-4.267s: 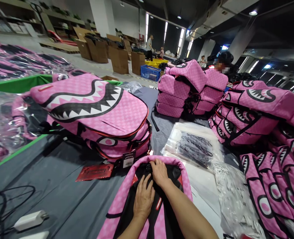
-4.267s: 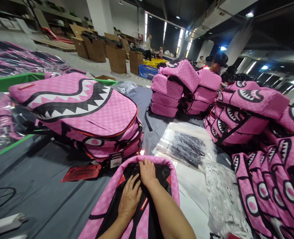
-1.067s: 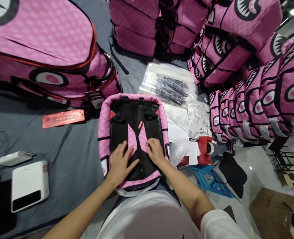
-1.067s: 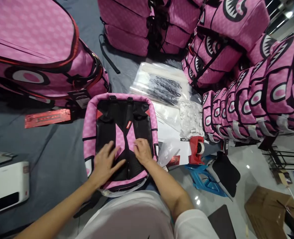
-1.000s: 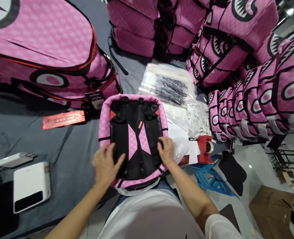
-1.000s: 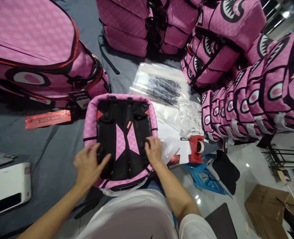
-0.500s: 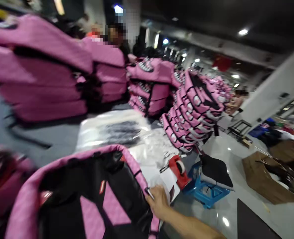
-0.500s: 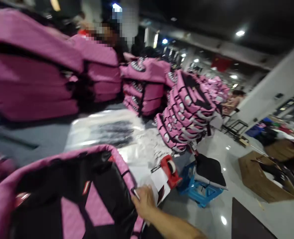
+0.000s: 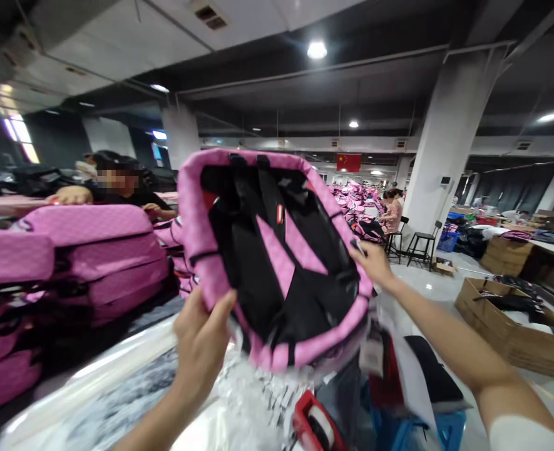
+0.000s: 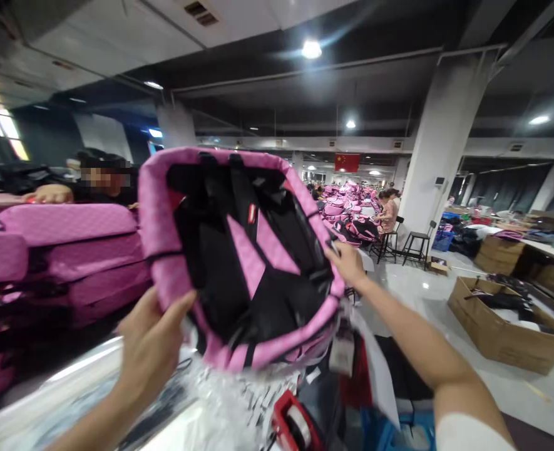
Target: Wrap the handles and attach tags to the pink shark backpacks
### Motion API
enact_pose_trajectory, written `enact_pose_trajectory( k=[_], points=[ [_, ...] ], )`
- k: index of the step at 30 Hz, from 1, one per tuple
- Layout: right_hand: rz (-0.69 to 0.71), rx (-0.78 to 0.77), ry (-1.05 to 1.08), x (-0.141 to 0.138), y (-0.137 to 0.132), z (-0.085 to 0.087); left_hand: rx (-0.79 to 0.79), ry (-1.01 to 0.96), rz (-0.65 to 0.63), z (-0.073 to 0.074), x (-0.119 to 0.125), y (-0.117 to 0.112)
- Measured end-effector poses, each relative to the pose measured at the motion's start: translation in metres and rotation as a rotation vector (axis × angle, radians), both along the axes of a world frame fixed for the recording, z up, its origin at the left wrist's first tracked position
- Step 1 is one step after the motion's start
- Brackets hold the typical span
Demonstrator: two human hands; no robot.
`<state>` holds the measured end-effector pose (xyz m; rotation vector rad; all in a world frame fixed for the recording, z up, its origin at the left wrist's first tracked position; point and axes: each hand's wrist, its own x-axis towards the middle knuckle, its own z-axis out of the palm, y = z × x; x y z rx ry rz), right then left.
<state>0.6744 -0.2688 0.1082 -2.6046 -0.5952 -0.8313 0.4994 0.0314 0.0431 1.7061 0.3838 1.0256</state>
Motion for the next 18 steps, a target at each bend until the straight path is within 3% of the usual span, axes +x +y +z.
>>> enact_pose_trajectory(
  k=[2,3,5,6,8,10,12,15,18],
  points=[
    [-0.026,-0.026,-0.012,0.054,0.002,0.068,-0.079,-0.106,-0.065,0.06,0.079,-0.015],
    [-0.03,-0.044,-0.016,0.074,0.007,0.089,-0.103,-0.095,-0.094,0.082,0.116,-0.022],
    [0.014,-0.108,-0.003,0.101,0.02,0.099,-0.137,-0.015,-0.262,0.105,0.173,-0.035],
    [0.05,-0.15,0.018,0.108,0.029,0.09,-0.139,0.036,-0.37,0.103,0.19,-0.04],
    [0.127,-0.238,0.075,0.114,0.047,0.055,-0.123,0.142,-0.576,0.079,0.201,-0.047],
    [0.163,-0.292,0.109,0.113,0.059,0.017,-0.092,0.243,-0.702,0.035,0.187,-0.049],
    [0.174,-0.312,0.114,0.113,0.062,-0.007,-0.064,0.354,-0.749,-0.014,0.158,-0.042],
    [0.191,-0.322,0.123,0.114,0.052,-0.013,-0.042,0.581,-0.776,-0.085,0.106,-0.014],
    [0.228,-0.352,0.135,0.113,0.042,-0.005,-0.153,0.716,-0.627,-0.141,0.054,0.033]
  ],
)
